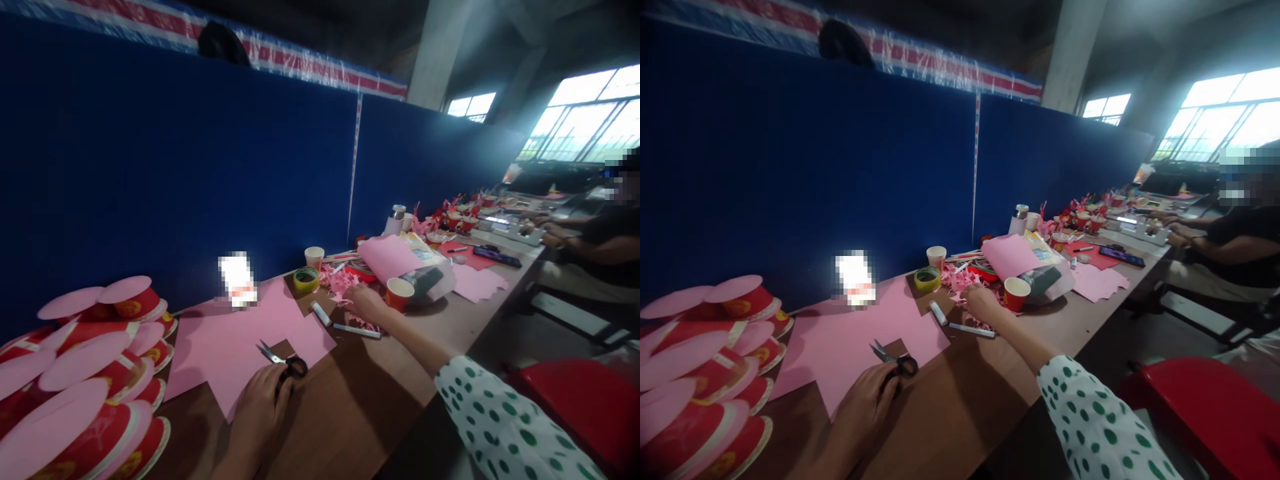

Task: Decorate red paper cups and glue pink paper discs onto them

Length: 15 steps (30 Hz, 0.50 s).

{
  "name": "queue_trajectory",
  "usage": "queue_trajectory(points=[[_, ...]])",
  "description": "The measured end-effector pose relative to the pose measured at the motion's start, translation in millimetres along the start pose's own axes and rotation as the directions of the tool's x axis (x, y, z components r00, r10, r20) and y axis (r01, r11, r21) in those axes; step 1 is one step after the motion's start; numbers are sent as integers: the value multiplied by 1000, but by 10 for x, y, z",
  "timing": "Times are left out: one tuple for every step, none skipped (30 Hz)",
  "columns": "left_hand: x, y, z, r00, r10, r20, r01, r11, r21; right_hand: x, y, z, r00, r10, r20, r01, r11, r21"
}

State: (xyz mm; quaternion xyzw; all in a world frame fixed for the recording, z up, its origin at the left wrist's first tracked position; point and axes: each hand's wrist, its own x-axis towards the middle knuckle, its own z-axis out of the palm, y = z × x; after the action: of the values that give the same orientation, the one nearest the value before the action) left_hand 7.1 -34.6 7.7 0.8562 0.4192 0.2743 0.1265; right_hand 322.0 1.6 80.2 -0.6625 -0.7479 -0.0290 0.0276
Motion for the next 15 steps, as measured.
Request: queue_trajectory(points=[[-2,-1,1,1000,-1,3,1,1000,0,-66,22,-14,999,24,22,-24,1000,-11],[-3,-2,3,1000,-3,5,3,1000,0,-131,47,-23,998,52,45,-51,998,-23],[-4,-5,6,1000,-4,3,4,1000,2,-189,68,-25,995,80,67,-77,996,-36],[-5,-9,9,1000,-4,-2,4,1000,3,-238,85,-21,991,101,89,-97,994,-47],[-4,-14,14,1000,-2,-6,2,1000,3,-273,96,-11,987,115,110,-110,993,-53],[-4,-20,19,1000,0,-10,0,1000,3,-292,100,3,984,123,130,-117,992,-55],[-3,-25,23,1000,1,-11,-1,1000,2,-294,99,20,981,127,147,-120,991,-55],[-2,-29,26,1000,2,-10,-2,1000,1,-278,94,36,979,130,158,-123,991,-53],[-2,-32,28,1000,3,-7,-3,1000,0,-248,88,51,977,136,163,-129,990,-51],[-1,-33,28,1000,1,-7,-1,1000,0,-205,83,62,976,145,161,-138,989,-52],[-2,-33,26,1000,1,-8,-1,1000,2,-154,79,69,975,158,154,-151,987,-55],[-2,-33,24,1000,3,-10,-3,1000,3,-100,77,70,975,172,143,-165,985,-59],[-2,-32,22,1000,7,-11,-7,1000,4,-45,78,66,974,183,131,-177,982,-59],[-2,-31,19,1000,11,-13,-10,1000,4,6,83,54,975,189,121,-183,981,-56],[-1,-31,17,1000,13,-16,-13,1000,4,50,90,34,976,187,110,-183,982,-48]])
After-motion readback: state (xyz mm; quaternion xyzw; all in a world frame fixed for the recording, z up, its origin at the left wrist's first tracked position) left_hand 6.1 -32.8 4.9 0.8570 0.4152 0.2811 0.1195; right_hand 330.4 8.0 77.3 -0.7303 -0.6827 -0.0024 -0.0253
